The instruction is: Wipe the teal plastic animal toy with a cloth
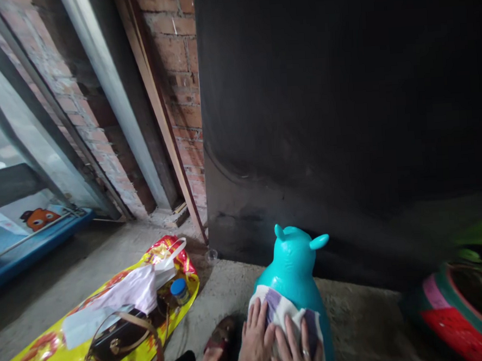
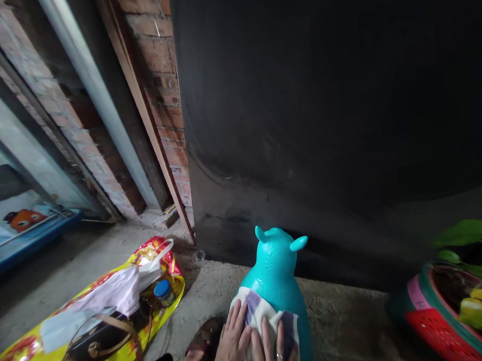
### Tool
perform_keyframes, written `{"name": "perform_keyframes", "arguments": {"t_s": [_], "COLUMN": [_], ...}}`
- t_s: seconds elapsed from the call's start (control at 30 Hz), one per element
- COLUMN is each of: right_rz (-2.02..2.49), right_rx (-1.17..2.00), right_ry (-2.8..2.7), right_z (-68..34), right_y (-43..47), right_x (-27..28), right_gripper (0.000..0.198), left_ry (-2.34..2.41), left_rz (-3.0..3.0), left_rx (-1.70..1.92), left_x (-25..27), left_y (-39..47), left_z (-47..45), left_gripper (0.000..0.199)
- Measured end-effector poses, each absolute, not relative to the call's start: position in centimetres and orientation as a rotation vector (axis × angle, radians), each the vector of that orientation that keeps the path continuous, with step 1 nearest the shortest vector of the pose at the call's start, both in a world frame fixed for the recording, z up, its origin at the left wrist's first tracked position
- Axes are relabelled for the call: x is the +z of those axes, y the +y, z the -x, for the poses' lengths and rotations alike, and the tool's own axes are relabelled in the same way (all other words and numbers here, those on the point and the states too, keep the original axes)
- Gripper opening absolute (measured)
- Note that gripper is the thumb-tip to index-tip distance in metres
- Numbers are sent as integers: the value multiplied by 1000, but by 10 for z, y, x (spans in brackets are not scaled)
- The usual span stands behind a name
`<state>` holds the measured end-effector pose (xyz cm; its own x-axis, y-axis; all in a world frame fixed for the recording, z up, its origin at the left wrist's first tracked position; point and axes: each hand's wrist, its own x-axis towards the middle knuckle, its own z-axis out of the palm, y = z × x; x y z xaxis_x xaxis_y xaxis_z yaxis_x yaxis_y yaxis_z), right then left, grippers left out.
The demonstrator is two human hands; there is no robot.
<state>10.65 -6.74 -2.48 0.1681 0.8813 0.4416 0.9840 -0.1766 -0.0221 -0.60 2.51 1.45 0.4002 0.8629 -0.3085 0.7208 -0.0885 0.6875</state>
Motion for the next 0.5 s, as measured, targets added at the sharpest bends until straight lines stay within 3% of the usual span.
{"name": "perform_keyframes", "arguments": {"t_s": [0.23, 0.5], "right_rz": [1967, 1853], "right_rx": [-434, -642], "right_ry": [-1969, -2060], "right_z": [-126, -131], "right_y": [10, 8], "right_x": [-2, -5], "right_gripper": [71, 60], "left_ry": [1299, 1379], "left_rz": [-1784, -1737], "left_rx": [368, 347], "left_x": [-8, -15], "left_y": [101, 81], "left_z": [-23, -13], "left_gripper": [65, 64]}}
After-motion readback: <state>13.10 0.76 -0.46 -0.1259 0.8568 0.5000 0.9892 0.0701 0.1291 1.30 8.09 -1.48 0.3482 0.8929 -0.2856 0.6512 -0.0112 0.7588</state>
